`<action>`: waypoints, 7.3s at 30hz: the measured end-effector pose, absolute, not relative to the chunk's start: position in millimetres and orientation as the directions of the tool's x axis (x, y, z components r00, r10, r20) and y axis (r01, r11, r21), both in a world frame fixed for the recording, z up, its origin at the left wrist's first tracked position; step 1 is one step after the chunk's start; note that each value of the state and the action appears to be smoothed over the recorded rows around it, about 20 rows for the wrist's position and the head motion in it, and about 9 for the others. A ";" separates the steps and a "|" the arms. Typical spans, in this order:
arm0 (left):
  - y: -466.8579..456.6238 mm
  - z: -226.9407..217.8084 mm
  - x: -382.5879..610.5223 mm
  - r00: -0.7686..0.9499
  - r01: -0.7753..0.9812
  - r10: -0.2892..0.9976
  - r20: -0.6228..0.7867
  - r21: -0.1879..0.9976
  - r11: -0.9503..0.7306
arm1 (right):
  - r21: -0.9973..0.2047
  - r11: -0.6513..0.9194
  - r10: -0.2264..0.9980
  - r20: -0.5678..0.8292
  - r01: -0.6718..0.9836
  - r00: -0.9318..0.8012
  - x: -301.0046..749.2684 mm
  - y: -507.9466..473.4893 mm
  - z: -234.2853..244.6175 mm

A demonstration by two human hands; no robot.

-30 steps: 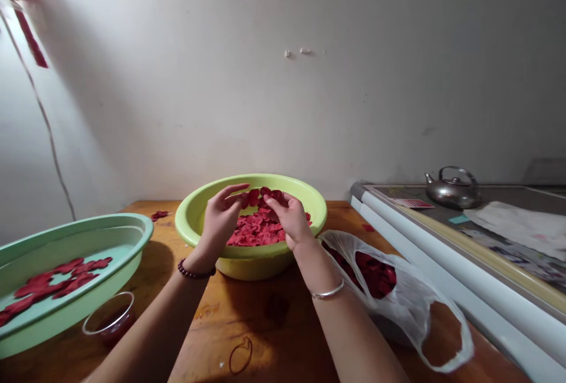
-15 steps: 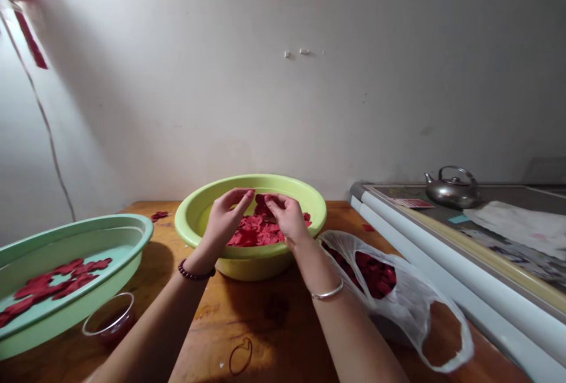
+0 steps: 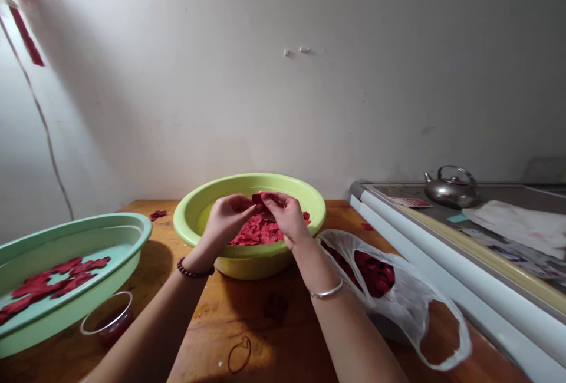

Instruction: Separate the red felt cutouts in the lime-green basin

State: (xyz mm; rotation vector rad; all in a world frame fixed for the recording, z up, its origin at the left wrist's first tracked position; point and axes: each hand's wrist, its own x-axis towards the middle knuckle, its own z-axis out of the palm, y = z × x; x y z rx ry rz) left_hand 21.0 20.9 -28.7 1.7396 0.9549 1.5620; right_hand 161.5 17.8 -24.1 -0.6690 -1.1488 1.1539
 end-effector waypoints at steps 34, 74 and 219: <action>22.2 -27.4 25.0 0.041 0.077 0.837 0.546 0.833 -0.547 | -0.910 0.260 0.963 0.270 -0.322 0.014 162.0 19.8 -24.3; 25.4 -26.9 23.7 0.015 0.004 0.843 0.538 0.843 -0.538 | -0.905 0.328 0.935 0.353 -0.271 -0.045 162.0 19.0 -25.9; 18.8 -21.5 23.0 0.080 -0.009 0.886 0.458 0.889 -0.458 | -0.878 0.313 0.946 0.323 -0.361 0.034 161.1 21.0 -26.8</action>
